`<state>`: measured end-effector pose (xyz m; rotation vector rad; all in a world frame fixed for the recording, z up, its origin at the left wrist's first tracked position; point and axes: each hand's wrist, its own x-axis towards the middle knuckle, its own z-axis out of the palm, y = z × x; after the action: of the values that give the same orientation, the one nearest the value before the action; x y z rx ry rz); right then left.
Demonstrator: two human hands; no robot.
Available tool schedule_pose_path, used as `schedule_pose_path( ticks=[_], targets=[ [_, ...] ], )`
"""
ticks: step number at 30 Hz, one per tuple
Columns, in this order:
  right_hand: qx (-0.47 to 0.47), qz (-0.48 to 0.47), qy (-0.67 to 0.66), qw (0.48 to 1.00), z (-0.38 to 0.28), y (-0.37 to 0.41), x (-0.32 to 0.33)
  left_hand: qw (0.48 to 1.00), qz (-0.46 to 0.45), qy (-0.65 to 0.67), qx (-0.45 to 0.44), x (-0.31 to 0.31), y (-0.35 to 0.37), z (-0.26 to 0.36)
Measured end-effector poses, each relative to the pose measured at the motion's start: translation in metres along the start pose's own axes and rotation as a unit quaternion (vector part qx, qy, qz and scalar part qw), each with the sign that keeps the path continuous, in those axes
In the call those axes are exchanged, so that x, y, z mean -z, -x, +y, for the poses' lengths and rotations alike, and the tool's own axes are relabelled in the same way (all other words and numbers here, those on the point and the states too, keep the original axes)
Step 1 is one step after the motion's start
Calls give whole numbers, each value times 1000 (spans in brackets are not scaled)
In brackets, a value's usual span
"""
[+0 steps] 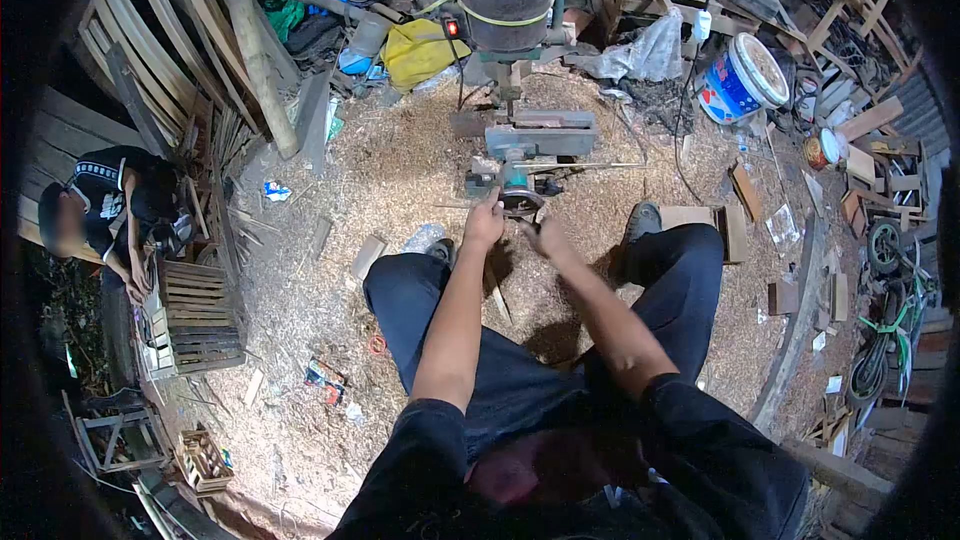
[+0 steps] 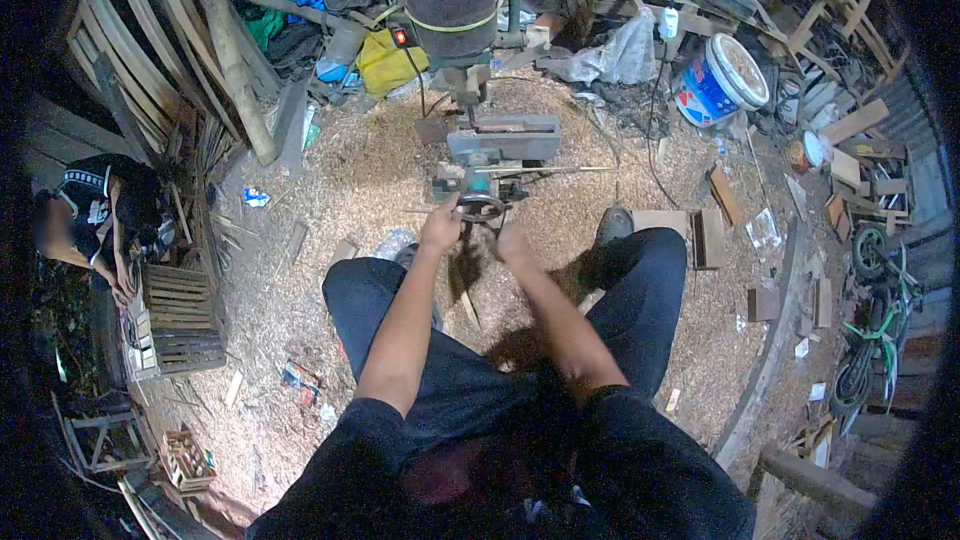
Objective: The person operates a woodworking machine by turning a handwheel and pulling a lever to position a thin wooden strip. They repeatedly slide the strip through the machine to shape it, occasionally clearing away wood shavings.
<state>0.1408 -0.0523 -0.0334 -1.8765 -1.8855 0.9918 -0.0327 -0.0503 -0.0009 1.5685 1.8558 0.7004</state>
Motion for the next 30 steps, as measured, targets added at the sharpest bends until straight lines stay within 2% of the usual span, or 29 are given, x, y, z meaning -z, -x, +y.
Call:
schedule_pose_path(
  ticks=[1, 2, 5, 7, 10, 13, 16, 20, 23, 24, 27, 30],
  targets=[
    [21, 15, -14, 1000, -2, 1, -25, 999, -35, -2, 34, 3, 2, 5],
    [43, 30, -27, 998, -8, 5, -32, 999, -33, 3, 33, 0, 1, 3],
    [52, 43, -38, 997, 2, 14, -25, 998, -37, 22, 40, -2, 1, 0],
    [18, 69, -22, 997, 13, 14, -14, 996, -53, 43, 60, 2, 2, 5],
    [-56, 81, -23, 995, 26, 7, -21, 998, -20, 55, 3, -4, 2, 0],
    [4, 54, 13, 998, 26, 1, -30, 998, -14, 60, -21, -6, 1, 3],
    [8, 41, -16, 999, 19, 8, -18, 989, 8, 120, -85, -13, 3, 9],
    [57, 48, -30, 997, 24, 8, -12, 988, 45, 120, -86, -27, -6, -3],
    [28, 83, -14, 996, 11, 13, -15, 986, 5, 159, -43, -25, -15, -7],
    [20, 85, -8, 996, 9, 13, -16, 986, 29, 148, -73, -26, -19, -11],
    [74, 40, 6, 996, 18, 8, -18, 991, 64, 54, -100, -21, -25, -13],
    [108, 25, 16, 994, 11, 0, -35, 990, 77, 69, -99, -20, -24, -13]
  ],
)
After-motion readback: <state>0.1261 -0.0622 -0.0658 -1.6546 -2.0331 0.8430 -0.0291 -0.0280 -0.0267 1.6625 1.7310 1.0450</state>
